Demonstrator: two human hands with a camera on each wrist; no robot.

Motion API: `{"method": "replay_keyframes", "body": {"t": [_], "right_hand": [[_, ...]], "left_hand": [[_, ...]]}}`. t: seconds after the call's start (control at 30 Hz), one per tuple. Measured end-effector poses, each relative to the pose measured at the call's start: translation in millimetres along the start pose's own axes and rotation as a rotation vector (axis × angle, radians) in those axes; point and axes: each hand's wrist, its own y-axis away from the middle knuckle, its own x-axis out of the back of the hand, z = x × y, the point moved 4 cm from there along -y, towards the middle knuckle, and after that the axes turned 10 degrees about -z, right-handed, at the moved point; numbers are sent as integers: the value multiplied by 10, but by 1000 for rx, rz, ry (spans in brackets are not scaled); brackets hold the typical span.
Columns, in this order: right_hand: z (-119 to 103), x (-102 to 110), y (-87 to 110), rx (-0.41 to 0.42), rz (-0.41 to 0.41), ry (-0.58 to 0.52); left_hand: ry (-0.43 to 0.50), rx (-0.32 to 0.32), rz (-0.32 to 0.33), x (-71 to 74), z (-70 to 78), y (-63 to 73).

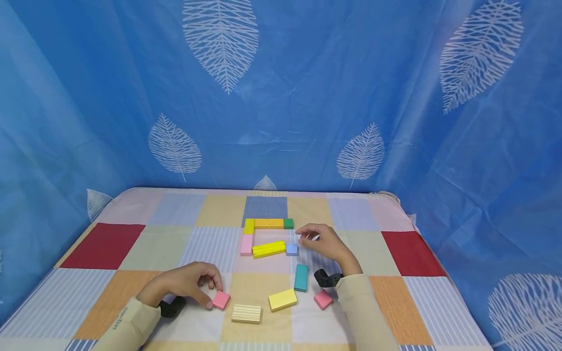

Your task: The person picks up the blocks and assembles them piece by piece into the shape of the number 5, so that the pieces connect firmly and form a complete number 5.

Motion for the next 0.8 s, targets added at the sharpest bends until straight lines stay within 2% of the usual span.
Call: {"method": "replay_keyframes", "body": {"t": [0.2, 0.3, 0.6, 0.8], "right_hand": [[-37, -26, 115, 36, 114, -107], [-37, -53, 169, 51, 146, -138], [-70, -178, 265, 1, 27, -61], [-34, -180, 365, -15, -34, -56]], "left_hand": [[6, 2, 1, 5, -4, 6], [10, -3, -4, -2, 0, 2], [10, 5, 4, -16, -4, 3], [14, 4, 1, -10, 3, -10]]}}
